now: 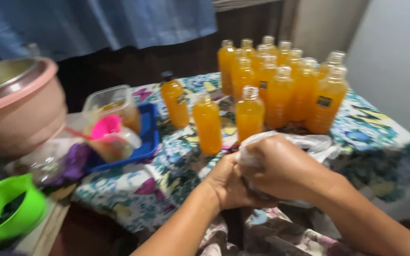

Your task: The person pours orange juice from a large container into several plastic bottles using a pink funnel, then screws black caps onto the filled bottles. The person handles multiple bottles one at a time, placing filled bottles on the table.

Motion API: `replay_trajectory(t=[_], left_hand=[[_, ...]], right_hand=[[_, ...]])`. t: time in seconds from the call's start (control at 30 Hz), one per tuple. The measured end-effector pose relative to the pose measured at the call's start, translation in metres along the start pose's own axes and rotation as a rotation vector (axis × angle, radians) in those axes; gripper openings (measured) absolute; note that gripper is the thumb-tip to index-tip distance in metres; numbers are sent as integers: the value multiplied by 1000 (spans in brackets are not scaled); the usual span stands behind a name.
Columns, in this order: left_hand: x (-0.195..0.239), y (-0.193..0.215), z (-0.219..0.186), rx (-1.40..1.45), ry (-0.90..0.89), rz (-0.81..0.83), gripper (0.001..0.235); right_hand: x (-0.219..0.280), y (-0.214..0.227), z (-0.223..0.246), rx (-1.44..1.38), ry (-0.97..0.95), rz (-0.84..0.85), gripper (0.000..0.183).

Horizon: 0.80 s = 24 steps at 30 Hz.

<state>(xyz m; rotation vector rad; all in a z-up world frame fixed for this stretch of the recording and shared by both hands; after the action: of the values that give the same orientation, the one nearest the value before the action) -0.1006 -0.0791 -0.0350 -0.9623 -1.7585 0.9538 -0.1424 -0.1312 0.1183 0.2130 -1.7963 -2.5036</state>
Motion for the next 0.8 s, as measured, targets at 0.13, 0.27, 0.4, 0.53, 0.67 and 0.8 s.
replay_trajectory(t=[0.13, 0.27, 0.4, 0.53, 0.67, 0.8], left_hand=[[76, 36, -26, -28, -189, -192, 56], [139, 67, -49, 119, -446, -302, 50], [170, 103, -71, 301, -812, -428, 47], [166, 121, -90, 391, -974, -176, 49], [128, 135, -108, 399, -1011, 93, 49], [86, 172, -135, 478, -933, 45, 56]], right_hand=[[-21, -24, 56, 12, 251, 48, 17], [-50, -48, 95, 52, 459, 85, 19], [-86, -78, 117, 109, 581, 108, 26], [-106, -92, 128, 55, 709, -57, 37], [-126, -111, 115, 253, 539, -46, 33], [-140, -125, 101, 344, 501, -55, 29]])
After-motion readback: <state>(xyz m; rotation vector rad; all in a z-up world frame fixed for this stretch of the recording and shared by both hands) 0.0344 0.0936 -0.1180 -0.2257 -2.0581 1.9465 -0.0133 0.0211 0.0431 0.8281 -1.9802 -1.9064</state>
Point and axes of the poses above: each hand's wrist, its own x-axis away from the middle knuckle, its own y-axis out of the back of the hand, z = x × y, the point moved 7 cm from there along -x, towards the middle knuckle, and after that the axes turned 13 degrees about x, right-handed, at the moved point
